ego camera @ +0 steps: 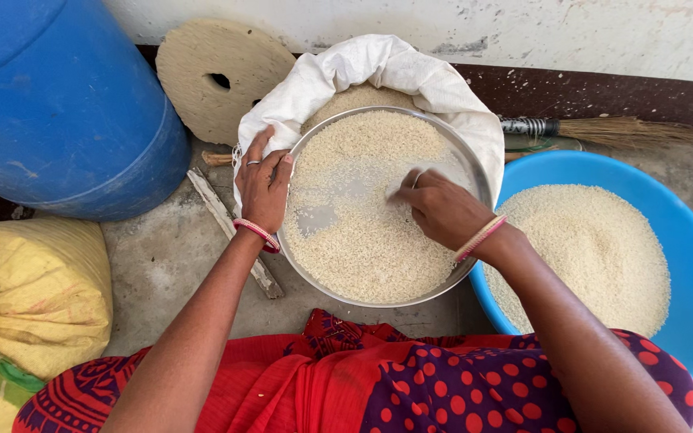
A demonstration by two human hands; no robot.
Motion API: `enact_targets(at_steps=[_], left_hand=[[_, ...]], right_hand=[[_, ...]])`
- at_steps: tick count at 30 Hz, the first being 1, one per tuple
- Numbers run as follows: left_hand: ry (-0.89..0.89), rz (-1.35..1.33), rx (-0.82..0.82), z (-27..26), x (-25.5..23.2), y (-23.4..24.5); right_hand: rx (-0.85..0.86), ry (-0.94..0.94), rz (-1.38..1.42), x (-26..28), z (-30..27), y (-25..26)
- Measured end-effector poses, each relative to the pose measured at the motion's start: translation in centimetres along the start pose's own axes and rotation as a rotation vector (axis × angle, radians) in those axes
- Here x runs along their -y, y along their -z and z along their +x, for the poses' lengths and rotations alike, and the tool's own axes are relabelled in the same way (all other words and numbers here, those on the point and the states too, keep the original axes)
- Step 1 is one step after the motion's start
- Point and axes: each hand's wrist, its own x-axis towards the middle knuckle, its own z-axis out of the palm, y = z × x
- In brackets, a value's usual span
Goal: The person sits on the floor and sorts grains on a metal tray by hand, picking out impurities and transferring the cleaned grains into a blue basin. The person repeatedly spreads and sifts the grains across the tray surface.
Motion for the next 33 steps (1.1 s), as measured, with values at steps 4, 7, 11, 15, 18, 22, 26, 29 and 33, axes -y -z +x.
enact_targets(at_steps=[4, 7, 11, 15, 18, 22, 26, 29, 33], left_hand=[[-0.003, 0.010, -0.017, -0.1, 0.2, -0.3], [0.022, 0.022, -0.009, 0.0, 0.4, -0.4], [-0.021, 0.011, -0.045, -0.1, 0.9, -0.7], [0.007, -0.003, -0.063, 0.0, 1.2, -1.2], [0.013, -0.008, -0.062, -0.2, 1.3, -1.3], [0.037, -0.002, -0.053, -0.2, 1.1, -1.1], [0.021, -0.018, -0.058, -0.2, 0.7, -0.8], [0.039, -0.016, -0.042, -0.3, 0.7, -0.8], [0.059, -0.001, -0.036, -0.4, 0.6, -0.8]], right_hand=[[0.082, -0.180, 0.087, -0.9, 0.4, 0.1], [-0.169, -0.122, -0.137, -1.0, 1.5, -0.2], [-0.316, 0.101, -0.348, 1.7, 2.3, -2.4], [0.053, -0.005, 0.132, 4.2, 3.0, -3.3], [0.009, 0.024, 0.091, 4.7, 5.4, -3.2], [-0.220, 0.258, -0.069, 5.7, 9.6, -4.3], [-0.225, 0.282, -0.046, 7.3, 10.9, -6.2], [0.006, 0.300, 0.075, 7.0, 9.0, -7.0], [0.054, 0.189, -0.114, 4.9, 6.7, -5.4]])
